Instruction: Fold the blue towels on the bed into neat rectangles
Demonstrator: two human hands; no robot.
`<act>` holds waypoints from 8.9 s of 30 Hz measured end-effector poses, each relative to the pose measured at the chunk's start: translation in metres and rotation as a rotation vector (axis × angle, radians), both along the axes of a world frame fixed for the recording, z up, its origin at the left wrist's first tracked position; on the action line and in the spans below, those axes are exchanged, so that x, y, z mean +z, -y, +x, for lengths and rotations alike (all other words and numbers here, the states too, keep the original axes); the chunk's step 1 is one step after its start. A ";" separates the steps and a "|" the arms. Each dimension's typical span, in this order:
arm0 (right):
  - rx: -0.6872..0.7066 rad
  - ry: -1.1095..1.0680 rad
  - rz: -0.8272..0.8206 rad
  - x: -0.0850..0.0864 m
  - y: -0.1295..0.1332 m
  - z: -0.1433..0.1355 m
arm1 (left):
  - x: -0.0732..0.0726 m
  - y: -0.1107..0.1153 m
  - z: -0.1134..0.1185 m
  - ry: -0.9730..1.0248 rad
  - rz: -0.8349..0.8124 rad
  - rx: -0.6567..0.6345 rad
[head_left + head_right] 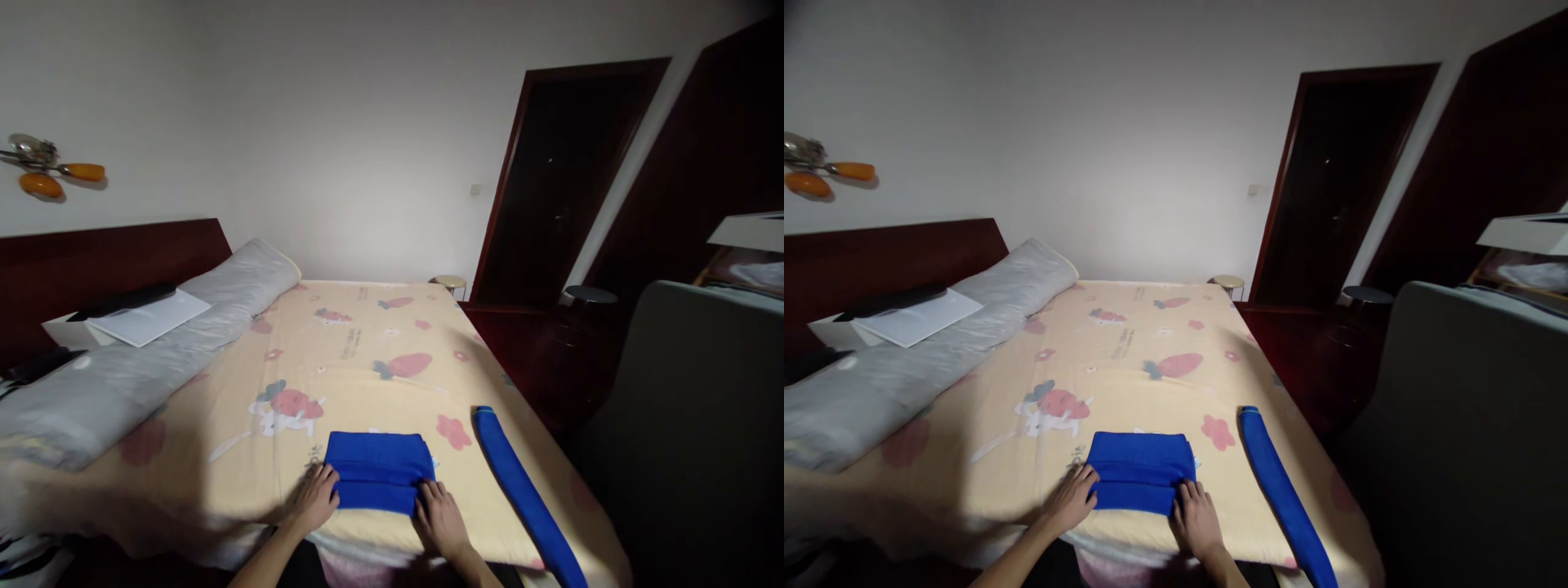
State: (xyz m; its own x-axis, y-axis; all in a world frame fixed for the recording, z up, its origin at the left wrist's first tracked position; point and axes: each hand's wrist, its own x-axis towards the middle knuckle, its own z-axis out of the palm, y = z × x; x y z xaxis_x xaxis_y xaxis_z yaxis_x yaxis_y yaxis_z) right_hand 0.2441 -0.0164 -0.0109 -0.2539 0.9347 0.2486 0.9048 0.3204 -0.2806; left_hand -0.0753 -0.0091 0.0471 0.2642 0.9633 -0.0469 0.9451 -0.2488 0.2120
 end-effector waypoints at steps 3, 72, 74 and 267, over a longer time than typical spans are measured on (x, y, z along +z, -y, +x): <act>-0.004 -0.001 -0.009 0.001 0.001 0.000 | -0.001 0.001 -0.001 -0.009 -0.003 -0.001; 0.000 0.005 -0.017 0.008 0.002 -0.002 | -0.002 0.001 0.002 0.008 0.005 0.004; -0.001 0.006 -0.020 0.008 0.003 -0.002 | -0.002 0.001 0.002 0.011 -0.005 0.009; 0.140 0.050 -0.392 0.052 0.005 -0.023 | -0.009 -0.005 0.002 -0.054 -0.228 -0.147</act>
State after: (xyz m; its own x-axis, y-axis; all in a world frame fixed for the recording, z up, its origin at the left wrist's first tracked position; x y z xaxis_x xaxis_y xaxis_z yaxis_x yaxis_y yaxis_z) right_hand 0.2207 -0.0217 0.0413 -0.3877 0.9119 -0.1349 0.8757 0.3187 -0.3628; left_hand -0.0732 -0.0037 0.0382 0.3913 0.8778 -0.2764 0.9139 -0.3354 0.2286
